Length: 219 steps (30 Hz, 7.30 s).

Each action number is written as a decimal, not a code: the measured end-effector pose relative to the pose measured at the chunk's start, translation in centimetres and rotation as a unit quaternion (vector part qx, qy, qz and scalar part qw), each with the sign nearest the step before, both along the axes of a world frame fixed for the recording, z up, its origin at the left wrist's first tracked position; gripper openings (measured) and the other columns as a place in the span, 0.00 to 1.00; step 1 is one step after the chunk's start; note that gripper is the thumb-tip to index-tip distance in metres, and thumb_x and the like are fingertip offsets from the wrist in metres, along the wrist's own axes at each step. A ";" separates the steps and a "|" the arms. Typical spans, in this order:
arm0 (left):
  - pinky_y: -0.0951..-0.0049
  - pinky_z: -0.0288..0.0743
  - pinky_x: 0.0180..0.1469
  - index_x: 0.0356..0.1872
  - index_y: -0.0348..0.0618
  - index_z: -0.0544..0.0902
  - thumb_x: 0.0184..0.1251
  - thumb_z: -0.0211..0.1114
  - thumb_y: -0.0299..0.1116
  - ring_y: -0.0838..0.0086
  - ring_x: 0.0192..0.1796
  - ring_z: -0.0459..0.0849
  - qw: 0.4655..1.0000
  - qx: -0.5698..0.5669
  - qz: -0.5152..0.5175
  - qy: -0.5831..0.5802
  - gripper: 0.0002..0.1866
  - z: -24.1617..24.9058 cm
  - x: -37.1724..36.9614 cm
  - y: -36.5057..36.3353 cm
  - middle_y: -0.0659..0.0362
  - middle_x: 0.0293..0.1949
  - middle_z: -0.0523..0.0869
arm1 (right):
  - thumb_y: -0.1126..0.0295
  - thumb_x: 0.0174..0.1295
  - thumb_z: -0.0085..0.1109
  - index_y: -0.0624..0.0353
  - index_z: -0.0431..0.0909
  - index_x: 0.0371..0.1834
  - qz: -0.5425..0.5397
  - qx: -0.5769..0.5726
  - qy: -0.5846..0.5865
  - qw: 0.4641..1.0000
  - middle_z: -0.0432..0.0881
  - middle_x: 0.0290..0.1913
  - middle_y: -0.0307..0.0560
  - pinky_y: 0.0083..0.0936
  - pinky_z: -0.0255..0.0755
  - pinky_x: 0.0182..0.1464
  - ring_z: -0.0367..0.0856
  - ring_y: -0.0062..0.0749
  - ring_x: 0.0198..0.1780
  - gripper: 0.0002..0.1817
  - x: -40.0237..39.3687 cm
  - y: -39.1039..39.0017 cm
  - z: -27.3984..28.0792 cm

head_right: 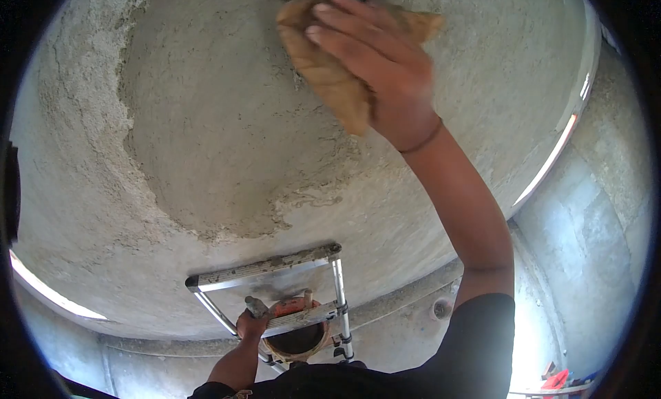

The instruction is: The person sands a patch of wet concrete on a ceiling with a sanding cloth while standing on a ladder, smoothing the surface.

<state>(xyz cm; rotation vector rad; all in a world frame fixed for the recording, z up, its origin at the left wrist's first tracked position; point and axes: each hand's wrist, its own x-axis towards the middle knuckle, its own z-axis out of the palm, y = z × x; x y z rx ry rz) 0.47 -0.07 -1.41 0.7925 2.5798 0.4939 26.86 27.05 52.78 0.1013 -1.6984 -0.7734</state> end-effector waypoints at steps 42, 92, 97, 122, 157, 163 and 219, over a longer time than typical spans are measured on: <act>0.54 0.84 0.55 0.46 0.47 0.88 0.41 0.79 0.63 0.53 0.51 0.90 1.000 0.010 -0.001 -0.008 0.36 -0.4 -0.4 -0.1 0.50 0.45 0.92 | 0.73 0.63 0.64 0.55 0.88 0.49 -0.056 -0.015 -0.210 0.976 0.87 0.60 0.45 0.37 0.78 0.66 0.81 0.40 0.70 0.12 -0.8 -1.0 -7.3; 0.55 0.83 0.56 0.48 0.48 0.89 0.42 0.78 0.60 0.54 0.51 0.91 1.000 0.021 0.001 -0.008 0.34 -1.0 -0.5 -0.2 0.50 0.44 0.92 | 0.76 0.55 0.67 0.56 0.85 0.55 -0.014 0.020 -0.189 0.982 0.83 0.65 0.47 0.39 0.77 0.67 0.76 0.46 0.74 0.21 -3.2 -1.2 -5.3; 0.55 0.83 0.56 0.48 0.49 0.89 0.40 0.79 0.60 0.54 0.51 0.91 1.000 0.014 0.000 -0.010 0.35 -0.8 -0.4 -0.3 0.50 0.45 0.92 | 0.76 0.58 0.67 0.58 0.88 0.49 -0.002 -0.023 0.074 0.997 0.87 0.58 0.51 0.39 0.81 0.63 0.82 0.50 0.67 0.14 -3.6 -0.2 0.6; 0.54 0.83 0.56 0.47 0.46 0.89 0.41 0.79 0.61 0.53 0.51 0.90 1.000 0.019 0.006 -0.016 0.35 1.1 0.1 -0.2 0.49 0.46 0.92 | 0.77 0.56 0.69 0.59 0.88 0.45 0.008 -0.030 0.043 0.999 0.89 0.55 0.50 0.38 0.83 0.60 0.85 0.45 0.64 0.13 -4.4 -1.4 -0.6; 0.54 0.83 0.57 0.47 0.46 0.88 0.41 0.79 0.63 0.54 0.53 0.90 0.999 0.030 0.004 -0.027 0.36 -1.0 -0.8 0.0 0.49 0.47 0.92 | 0.76 0.55 0.68 0.58 0.89 0.51 -0.138 -0.031 -0.161 0.977 0.88 0.57 0.49 0.36 0.79 0.65 0.83 0.46 0.67 0.18 -4.3 -2.5 -6.9; 0.54 0.83 0.56 0.48 0.46 0.88 0.41 0.79 0.64 0.54 0.52 0.90 1.000 0.015 0.002 -0.014 0.37 -0.6 -0.6 -0.2 0.50 0.46 0.92 | 0.75 0.59 0.66 0.56 0.88 0.54 -0.017 -0.065 -0.013 0.998 0.87 0.59 0.50 0.35 0.80 0.62 0.83 0.46 0.66 0.18 -4.9 -1.5 -5.7; 0.53 0.83 0.55 0.47 0.46 0.88 0.43 0.79 0.59 0.53 0.51 0.90 1.000 0.010 0.011 -0.011 0.33 -0.5 -0.5 -0.2 0.48 0.45 0.92 | 0.72 0.62 0.66 0.57 0.89 0.51 0.043 -0.152 -0.038 0.987 0.88 0.57 0.48 0.37 0.80 0.63 0.82 0.50 0.68 0.14 -6.2 -3.2 -13.8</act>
